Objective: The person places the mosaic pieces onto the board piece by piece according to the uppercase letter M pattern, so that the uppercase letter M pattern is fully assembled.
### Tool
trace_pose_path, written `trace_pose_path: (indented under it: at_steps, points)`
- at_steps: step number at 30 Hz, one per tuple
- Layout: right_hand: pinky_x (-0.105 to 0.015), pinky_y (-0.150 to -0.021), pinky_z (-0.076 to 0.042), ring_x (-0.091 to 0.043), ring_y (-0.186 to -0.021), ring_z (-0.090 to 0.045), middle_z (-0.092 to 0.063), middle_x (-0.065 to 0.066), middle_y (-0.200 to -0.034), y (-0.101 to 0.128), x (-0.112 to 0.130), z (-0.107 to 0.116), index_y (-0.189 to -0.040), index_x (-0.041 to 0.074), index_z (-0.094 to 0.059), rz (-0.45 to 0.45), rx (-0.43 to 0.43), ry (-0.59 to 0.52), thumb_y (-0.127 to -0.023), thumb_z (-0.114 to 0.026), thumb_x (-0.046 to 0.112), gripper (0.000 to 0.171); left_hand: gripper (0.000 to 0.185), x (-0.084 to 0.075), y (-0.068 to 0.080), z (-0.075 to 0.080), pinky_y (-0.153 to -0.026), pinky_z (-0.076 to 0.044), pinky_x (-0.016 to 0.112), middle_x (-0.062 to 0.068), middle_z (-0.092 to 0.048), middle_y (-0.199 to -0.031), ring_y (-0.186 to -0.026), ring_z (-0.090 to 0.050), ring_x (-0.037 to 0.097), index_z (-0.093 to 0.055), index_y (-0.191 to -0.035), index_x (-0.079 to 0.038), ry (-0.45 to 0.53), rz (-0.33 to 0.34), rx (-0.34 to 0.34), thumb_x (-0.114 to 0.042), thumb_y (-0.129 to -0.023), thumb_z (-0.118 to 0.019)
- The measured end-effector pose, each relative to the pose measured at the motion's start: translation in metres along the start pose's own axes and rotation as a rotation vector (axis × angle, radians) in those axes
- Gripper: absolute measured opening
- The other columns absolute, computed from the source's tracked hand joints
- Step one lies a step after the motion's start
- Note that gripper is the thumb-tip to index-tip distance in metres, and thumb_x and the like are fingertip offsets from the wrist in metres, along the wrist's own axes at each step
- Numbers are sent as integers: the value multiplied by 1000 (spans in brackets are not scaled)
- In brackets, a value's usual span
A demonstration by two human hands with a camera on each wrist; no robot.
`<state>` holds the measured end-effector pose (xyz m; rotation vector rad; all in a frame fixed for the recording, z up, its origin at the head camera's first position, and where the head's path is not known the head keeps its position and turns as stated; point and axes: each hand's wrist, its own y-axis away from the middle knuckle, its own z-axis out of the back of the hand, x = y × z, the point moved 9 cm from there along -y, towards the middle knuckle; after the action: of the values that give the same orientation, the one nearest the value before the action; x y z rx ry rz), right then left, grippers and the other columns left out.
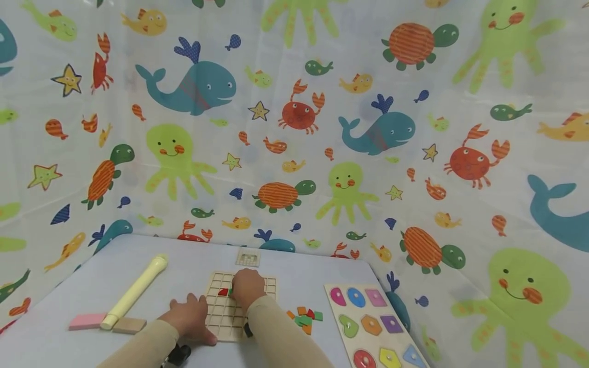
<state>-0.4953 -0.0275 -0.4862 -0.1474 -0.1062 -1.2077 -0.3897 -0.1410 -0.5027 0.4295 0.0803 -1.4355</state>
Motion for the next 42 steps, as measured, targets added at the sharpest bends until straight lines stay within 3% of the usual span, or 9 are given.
trace_pose_path:
  at_steps: [7,16,20,23,26,30,35,42]
  points:
    - [-36,-73,-63,-13,-74,-67,-72,7,-77,6,7,11,-81,19,-80,24,-1,75,-88,-88,20,10,131,-1,-4,0,-92,-35,96,43,-45,-143,-134,-34,76,-51,-149,9,-3,-1,-2,-66,-54,-100]
    - [-34,-71,-60,-12,-71,-62,-71,6,-78,9,7,11,-82,17,-77,19,33,45,-88,-87,19,11,130,-2,-4,0,-93,-35,96,44,-45,-145,-134,-33,77,-51,-148,9,-18,-5,-9,-67,-55,-99]
    - [-35,-77,-60,-15,-78,-61,-70,3,-86,16,8,15,-93,15,-80,-8,51,6,-86,-90,24,15,130,-1,0,3,-94,-35,95,44,-42,-148,-137,-30,78,-50,-149,9,-17,5,0,-67,-56,-99]
    - [-37,-87,-61,-19,-93,-66,-71,0,-103,24,13,19,-112,17,-81,-5,49,23,-84,-93,35,35,129,-1,3,5,-95,-35,95,44,-42,-148,-137,-30,78,-50,-149,9,-18,6,4,-67,-57,-99]
    - [-39,-97,-61,-23,-109,-67,-71,-2,-118,31,19,23,-126,22,-78,17,16,19,-82,-93,42,51,128,-2,4,6,-94,-35,95,44,-42,-148,-137,-30,79,-50,-149,9,-18,-2,2,-67,-58,-99]
    - [-40,-103,-59,-25,-116,-65,-69,-2,-126,38,23,25,-134,33,-75,14,-14,-60,-82,-92,46,57,127,-2,5,8,-94,-35,95,44,-43,-148,-137,-30,80,-51,-148,9,-18,-13,-6,-67,-58,-98]
    - [-43,-102,-59,-25,-119,-62,-65,-4,-131,52,14,24,-142,48,-66,-35,-13,-141,-79,-92,52,69,128,0,4,6,-94,-35,95,44,-43,-148,-137,-30,80,-51,-148,9,-15,-12,-8,-67,-57,-98]
    - [-44,-93,-60,-24,-110,-59,-63,-5,-125,81,-24,26,-142,41,-68,-52,-58,-171,-78,-93,47,69,128,1,0,-1,-93,-35,95,43,-45,-146,-135,-33,78,-51,-148,9,-19,-3,-4,-67,-57,-99]
